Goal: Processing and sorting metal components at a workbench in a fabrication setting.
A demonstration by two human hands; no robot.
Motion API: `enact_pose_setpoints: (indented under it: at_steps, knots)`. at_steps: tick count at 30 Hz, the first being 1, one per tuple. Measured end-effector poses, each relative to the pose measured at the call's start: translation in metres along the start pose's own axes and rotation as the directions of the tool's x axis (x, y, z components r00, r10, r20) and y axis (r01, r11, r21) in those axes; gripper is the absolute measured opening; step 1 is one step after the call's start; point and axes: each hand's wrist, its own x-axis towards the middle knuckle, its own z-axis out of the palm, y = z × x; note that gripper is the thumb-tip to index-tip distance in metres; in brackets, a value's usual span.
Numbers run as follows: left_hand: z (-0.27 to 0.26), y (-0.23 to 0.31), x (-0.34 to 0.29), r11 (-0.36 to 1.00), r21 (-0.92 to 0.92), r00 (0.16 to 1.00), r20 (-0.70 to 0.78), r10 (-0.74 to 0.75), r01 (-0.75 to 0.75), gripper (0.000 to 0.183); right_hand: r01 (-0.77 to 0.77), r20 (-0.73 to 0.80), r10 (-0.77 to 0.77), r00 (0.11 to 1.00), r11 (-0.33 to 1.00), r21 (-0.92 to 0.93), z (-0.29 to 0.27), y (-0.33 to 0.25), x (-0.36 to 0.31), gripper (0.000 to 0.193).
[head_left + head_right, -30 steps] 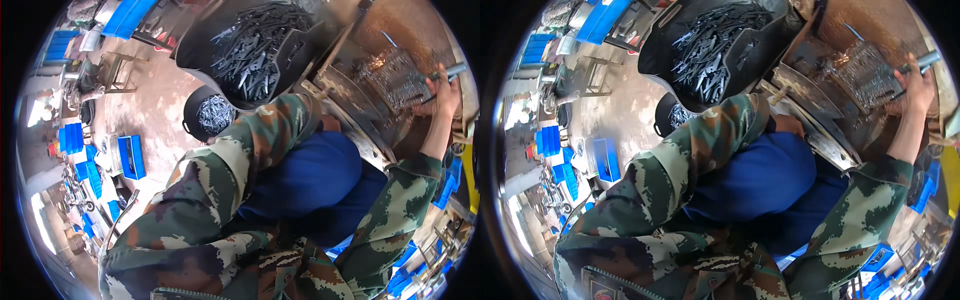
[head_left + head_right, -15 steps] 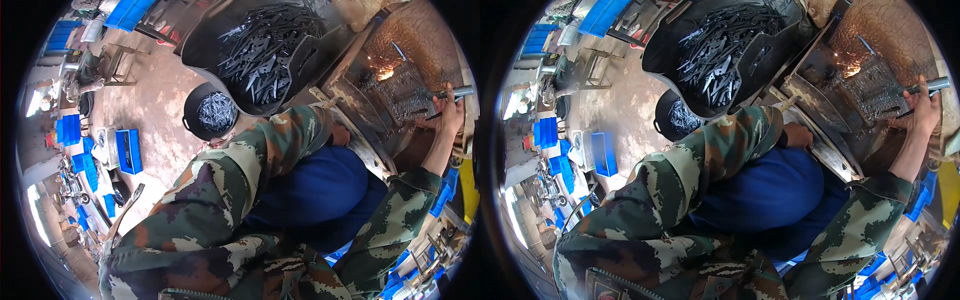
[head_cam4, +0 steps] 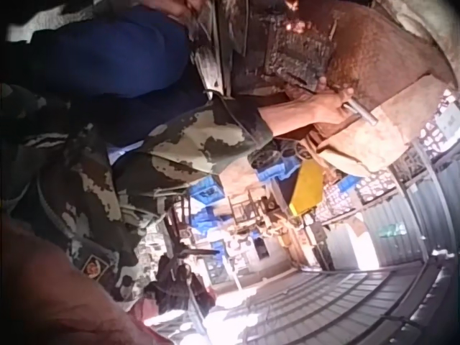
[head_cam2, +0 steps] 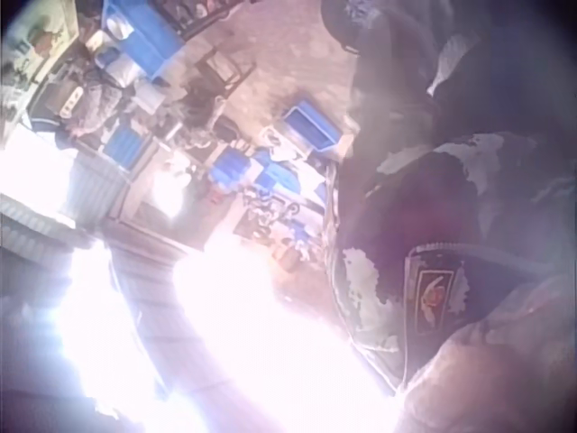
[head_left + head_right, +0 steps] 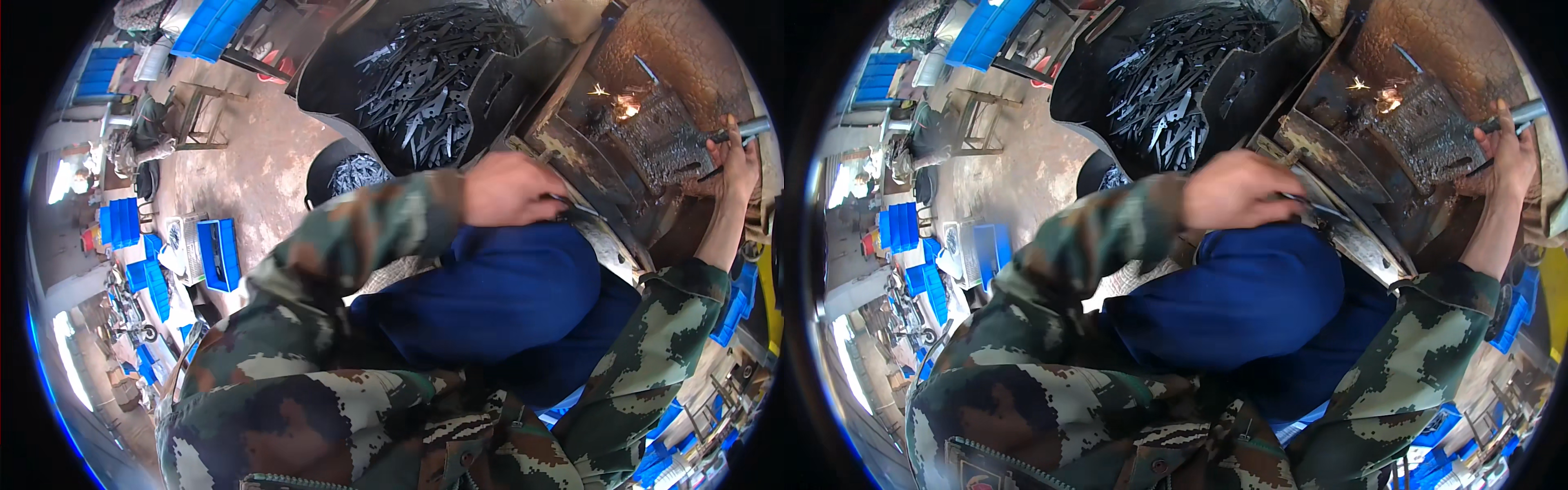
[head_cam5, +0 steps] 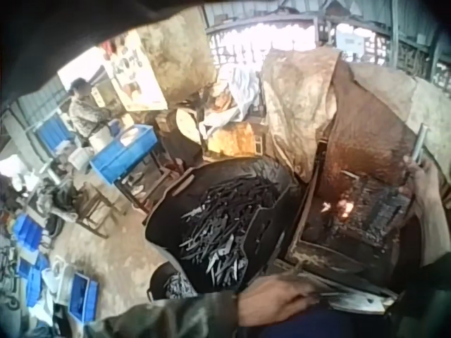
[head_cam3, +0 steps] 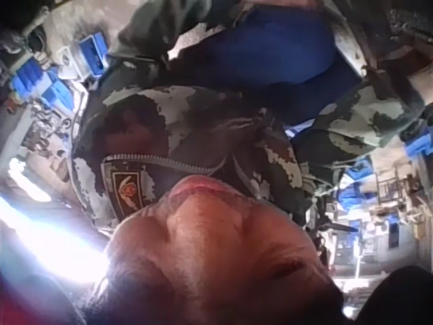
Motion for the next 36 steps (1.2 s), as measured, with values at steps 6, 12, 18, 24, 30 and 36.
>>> enact_pose_setpoints:
  at_steps: [6,12,18,24,30,36]
  knots:
    - [-0.126,-0.018,-0.059,0.892,0.328,0.944,-0.214,-0.251,0.312,0.011,-0.017,-0.045,0.018,0.999,1.000,0.007,-0.006,-0.009,-0.001,0.027]
    - [-0.176,-0.111,-0.104,0.459,0.592,0.588,-0.030,-0.809,0.662,0.047,-0.009,0.000,0.009,1.000,0.999,0.054,0.015,0.008,-0.001,0.027]
    - [-0.167,-0.136,-0.068,0.345,0.739,0.328,0.176,-0.928,0.578,0.070,-0.012,-0.003,0.012,1.000,1.000,0.023,0.001,-0.002,-0.003,0.025]
    - [-0.160,-0.173,-0.078,0.370,0.730,0.292,0.239,-0.926,0.575,0.076,-0.005,-0.020,0.006,1.000,0.999,0.044,0.006,-0.005,-0.005,0.025]
    - [-0.149,-0.211,-0.073,0.416,0.633,0.341,0.245,-0.908,0.652,0.077,0.016,-0.035,-0.015,0.999,1.000,0.010,-0.015,-0.005,0.004,0.026]
    - [-0.162,-0.259,-0.113,0.284,0.604,0.320,0.049,-0.946,0.745,0.076,0.007,-0.013,-0.007,1.000,0.999,0.038,0.009,-0.001,-0.003,0.027]
